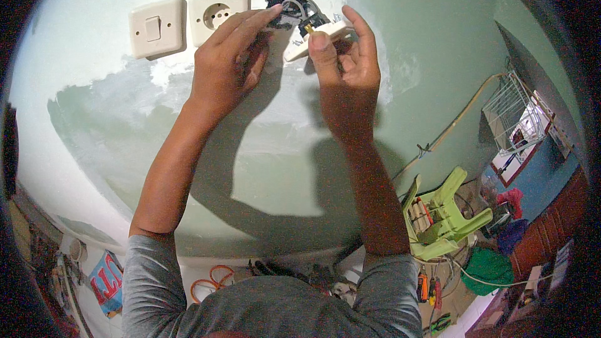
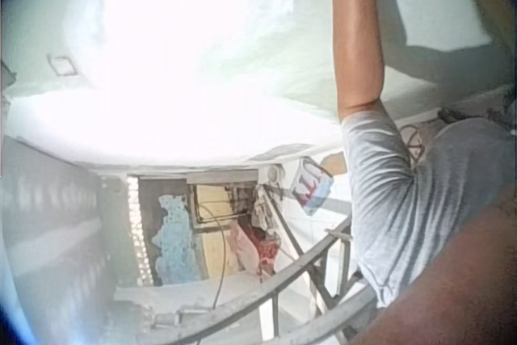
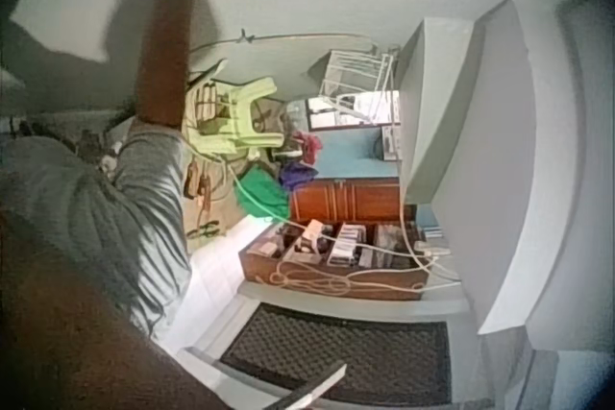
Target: The person strips the insulation from two wires using pliers, then uses a screwdriver to connect the wires to a wall socket. They mount the socket into the wall and secure it with screws.
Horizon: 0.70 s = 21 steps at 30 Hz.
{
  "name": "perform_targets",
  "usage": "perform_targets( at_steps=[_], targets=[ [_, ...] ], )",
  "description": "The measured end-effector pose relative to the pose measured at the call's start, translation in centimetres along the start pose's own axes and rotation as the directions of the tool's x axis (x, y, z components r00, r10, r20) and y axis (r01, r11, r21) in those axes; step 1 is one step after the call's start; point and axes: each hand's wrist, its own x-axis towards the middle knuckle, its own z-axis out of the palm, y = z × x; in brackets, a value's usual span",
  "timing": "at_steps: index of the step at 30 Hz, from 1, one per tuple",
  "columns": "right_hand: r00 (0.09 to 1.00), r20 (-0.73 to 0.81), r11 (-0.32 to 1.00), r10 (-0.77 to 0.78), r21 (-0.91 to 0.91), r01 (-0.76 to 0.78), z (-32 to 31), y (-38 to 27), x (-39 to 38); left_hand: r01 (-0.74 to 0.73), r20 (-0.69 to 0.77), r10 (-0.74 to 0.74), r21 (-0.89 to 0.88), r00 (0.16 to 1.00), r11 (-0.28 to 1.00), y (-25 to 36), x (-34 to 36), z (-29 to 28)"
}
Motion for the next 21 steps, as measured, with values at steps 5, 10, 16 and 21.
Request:
perform_targets(
  at_steps=[5, 10, 16, 21],
  targets=[
    [0.98, -0.017, 0.979, 0.198, 0.044, -0.197, 1.3, -1.0, -0.9, -0.097, 0.077, 0.089, 0.115, 0.993, 0.989, -0.5, 1.1, -0.7],
    [0.966, -0.012, 0.952, 0.256, 0.178, -0.25, 1.2, -1.0, -0.8, -0.359, 0.275, 0.295, 0.222, 0.915, 0.906, -1.9, 5.4, -1.2],
    [0.953, 0.048, 0.933, 0.298, 0.196, -0.302, 1.8, -1.4, -0.8, -0.549, 0.4, 0.437, 0.227, 0.806, 0.804, -2.9, 9.6, -1.7],
    [0.952, -0.003, 0.946, 0.306, -0.107, -0.305, 0.3, -1.2, -0.8, -0.623, 0.412, 0.536, 0.105, 0.737, 0.775, -3.1, 10.2, -1.2]
  ],
)
